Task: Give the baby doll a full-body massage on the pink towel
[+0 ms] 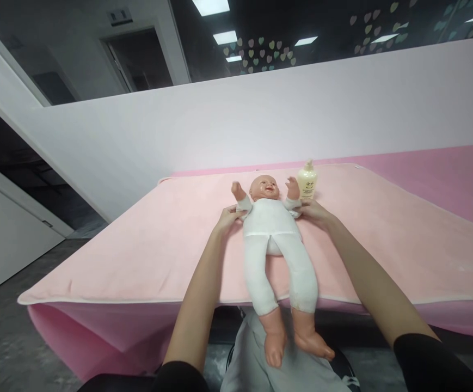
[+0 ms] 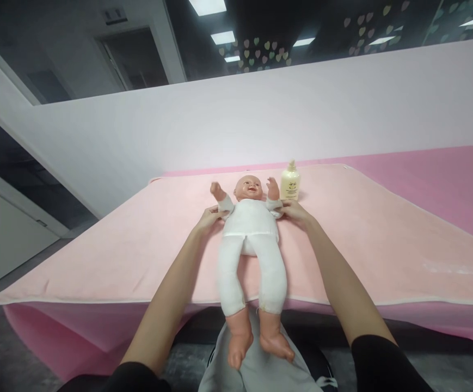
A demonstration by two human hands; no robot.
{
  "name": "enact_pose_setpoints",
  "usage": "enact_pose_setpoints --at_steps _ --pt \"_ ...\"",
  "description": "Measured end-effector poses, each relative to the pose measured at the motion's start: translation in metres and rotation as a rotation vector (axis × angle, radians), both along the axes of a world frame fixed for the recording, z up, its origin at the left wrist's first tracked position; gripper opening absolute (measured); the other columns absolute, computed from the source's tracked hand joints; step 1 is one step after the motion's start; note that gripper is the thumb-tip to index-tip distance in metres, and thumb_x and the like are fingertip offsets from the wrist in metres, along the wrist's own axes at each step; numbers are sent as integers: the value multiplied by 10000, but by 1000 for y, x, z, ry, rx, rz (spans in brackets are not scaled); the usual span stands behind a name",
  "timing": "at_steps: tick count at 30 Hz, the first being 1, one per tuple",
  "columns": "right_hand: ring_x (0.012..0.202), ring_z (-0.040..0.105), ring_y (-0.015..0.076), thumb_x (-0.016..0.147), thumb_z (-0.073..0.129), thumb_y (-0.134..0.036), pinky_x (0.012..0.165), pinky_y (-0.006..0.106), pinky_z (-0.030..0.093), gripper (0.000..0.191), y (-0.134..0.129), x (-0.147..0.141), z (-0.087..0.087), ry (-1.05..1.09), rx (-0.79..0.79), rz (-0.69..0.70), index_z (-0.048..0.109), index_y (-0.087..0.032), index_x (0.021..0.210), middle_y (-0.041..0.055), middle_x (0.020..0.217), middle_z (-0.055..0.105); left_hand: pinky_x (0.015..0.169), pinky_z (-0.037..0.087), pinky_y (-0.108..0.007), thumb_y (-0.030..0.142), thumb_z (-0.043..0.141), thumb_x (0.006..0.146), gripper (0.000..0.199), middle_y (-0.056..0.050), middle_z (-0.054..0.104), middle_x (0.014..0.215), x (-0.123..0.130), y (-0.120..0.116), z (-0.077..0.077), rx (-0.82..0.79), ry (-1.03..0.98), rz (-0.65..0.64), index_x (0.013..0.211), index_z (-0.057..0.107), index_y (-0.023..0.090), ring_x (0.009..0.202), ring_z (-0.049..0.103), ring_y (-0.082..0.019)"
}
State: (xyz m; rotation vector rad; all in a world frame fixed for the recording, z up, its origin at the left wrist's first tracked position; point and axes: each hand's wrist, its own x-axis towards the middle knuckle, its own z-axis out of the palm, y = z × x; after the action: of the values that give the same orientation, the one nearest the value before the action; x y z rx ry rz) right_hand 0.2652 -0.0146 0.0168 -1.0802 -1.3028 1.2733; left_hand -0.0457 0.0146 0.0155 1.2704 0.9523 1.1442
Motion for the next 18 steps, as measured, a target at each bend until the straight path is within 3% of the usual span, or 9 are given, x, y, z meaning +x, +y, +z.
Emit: enact_pose_setpoints --at_steps 3,5,9,15,18 --pt "885 647 220 512 770 -139 814 314 529 213 -3 3 3 -8 -10 -19 731 -153 721 94 941 708 703 484 -301 131 731 495 264 -78 708 831 0 -2 1 -33 -36 7 758 726 138 735 634 -175" --pt "901 646 228 499 766 -122 823 320 529 217 -4 2 4 -14 -19 -47 734 -157 711 102 956 707 707 488 -304 129 719 501 273 -72 711 832 1 -2 0 -31 -66 12 773 731 147 752 637 -184" --pt "880 650 198 578 785 -216 802 302 529 326 -4 -4 4 25 2 -60 735 -168 897 78 998 703 593 454 -257 236 781 539 271 -54 670 702 4 1 -4 -4 -82 23 778 707 131 625 600 -143" --pt "695 630 167 675 771 -358 649 268 519 248 9 -13 -4 -96 -62 -266 700 -126 725 82 783 700 509 397 -237 478 789 588 417 -58 624 617 7 8 -10 -66 -11 137 686 634 104 519 552 -117" --pt "725 639 177 642 797 -332 662 275 530 249 9 -10 -3 -73 -57 -196 714 -131 764 85 823 706 513 402 -235 474 797 580 422 -63 634 632 4 8 -9 -55 18 120 710 646 101 523 560 -115"
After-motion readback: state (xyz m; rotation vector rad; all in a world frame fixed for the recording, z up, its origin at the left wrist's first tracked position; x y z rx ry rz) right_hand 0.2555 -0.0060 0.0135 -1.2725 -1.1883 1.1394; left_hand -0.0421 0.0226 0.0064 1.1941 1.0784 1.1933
